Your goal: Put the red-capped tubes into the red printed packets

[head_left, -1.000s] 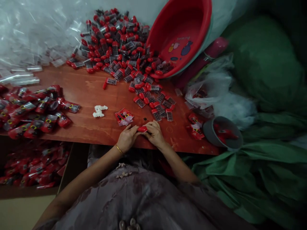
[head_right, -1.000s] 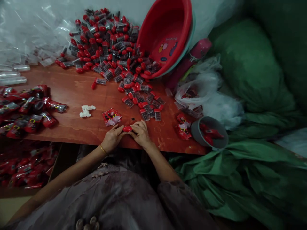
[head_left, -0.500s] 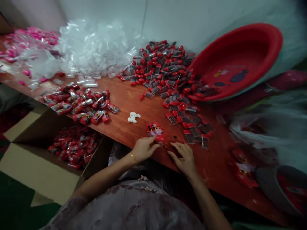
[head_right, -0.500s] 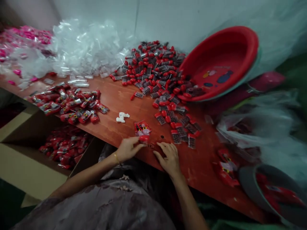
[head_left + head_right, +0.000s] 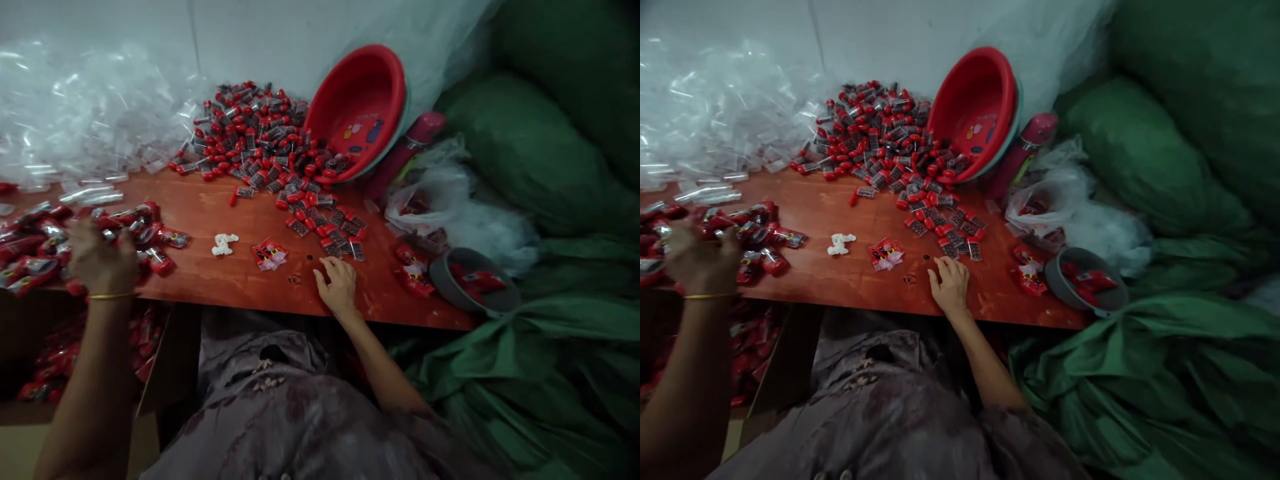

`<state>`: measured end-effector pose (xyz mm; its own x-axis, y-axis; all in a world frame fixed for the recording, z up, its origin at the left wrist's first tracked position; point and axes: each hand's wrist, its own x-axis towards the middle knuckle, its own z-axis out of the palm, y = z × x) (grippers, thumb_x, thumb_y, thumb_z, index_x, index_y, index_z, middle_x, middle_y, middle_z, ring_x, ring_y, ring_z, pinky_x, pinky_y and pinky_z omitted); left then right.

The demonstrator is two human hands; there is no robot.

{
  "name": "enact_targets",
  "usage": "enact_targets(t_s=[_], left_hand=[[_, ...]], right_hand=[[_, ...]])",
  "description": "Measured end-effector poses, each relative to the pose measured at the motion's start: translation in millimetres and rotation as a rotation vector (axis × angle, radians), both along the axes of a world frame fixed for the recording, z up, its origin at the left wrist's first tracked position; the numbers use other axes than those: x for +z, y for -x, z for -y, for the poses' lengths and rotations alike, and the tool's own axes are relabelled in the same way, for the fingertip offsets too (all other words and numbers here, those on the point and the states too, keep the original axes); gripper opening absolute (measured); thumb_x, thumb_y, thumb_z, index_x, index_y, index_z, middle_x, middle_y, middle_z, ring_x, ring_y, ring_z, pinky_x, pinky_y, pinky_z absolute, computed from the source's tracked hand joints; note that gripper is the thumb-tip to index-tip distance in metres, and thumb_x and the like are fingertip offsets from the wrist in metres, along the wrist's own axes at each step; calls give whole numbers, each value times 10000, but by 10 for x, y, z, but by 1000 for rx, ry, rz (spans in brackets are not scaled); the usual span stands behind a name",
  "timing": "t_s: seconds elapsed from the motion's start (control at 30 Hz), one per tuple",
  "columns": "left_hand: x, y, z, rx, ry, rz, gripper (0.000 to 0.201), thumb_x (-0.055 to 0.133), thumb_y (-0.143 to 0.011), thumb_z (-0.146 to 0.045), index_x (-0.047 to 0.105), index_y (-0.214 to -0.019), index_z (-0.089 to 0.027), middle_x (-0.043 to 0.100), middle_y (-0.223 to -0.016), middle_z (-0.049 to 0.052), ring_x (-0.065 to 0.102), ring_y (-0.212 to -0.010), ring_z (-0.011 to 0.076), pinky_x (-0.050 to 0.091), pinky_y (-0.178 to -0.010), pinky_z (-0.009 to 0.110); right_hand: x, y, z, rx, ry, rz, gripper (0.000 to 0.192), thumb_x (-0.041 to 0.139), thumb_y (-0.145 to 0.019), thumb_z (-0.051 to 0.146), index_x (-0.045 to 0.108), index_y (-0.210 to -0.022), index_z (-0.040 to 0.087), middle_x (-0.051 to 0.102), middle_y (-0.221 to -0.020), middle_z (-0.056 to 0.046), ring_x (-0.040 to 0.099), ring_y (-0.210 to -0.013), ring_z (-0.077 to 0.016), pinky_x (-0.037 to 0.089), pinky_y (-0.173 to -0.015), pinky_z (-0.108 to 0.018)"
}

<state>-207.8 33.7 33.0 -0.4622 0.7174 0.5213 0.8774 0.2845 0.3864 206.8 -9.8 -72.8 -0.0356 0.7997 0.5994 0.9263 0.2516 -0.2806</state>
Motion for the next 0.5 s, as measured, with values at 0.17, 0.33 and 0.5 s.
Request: enact_targets(t_s=[0.17, 0.33, 0.5], left_hand=[[-421, -1326, -33, -637, 127, -33, 289, 480, -868, -356, 654, -1004, -170, 656, -1149, 126, 587, -1100, 270, 418, -965, 416], [-759, -2028, -184, -757, 241, -57, 324, 553, -833, -372, 658, -1062, -168, 559, -1295, 176, 434, -1271, 359, 322, -1024, 556], [-876, -2017, -233, -760, 234, -41, 207, 548, -837, -290, 706, -966, -257, 601, -1258, 112, 380, -1315, 348, 253, -1040, 623]], right_hand=[[-43, 1, -10, -36, 3, 10, 277, 510, -869, 310, 632, -1078, 174, 620, -1113, -125, 519, -1014, -268, 396, -882, -428], [-60, -4, -16, -28, -20, -6, 232, 513, -872, 298, 649, -1027, 194, 638, -1053, -107, 534, -977, -256, 418, -857, -412], [-47, -30, -27, 16, 41, -64, 234, 511, -875, 295, 657, -1035, 206, 646, -1047, -102, 547, -974, -252, 422, -862, -420]])
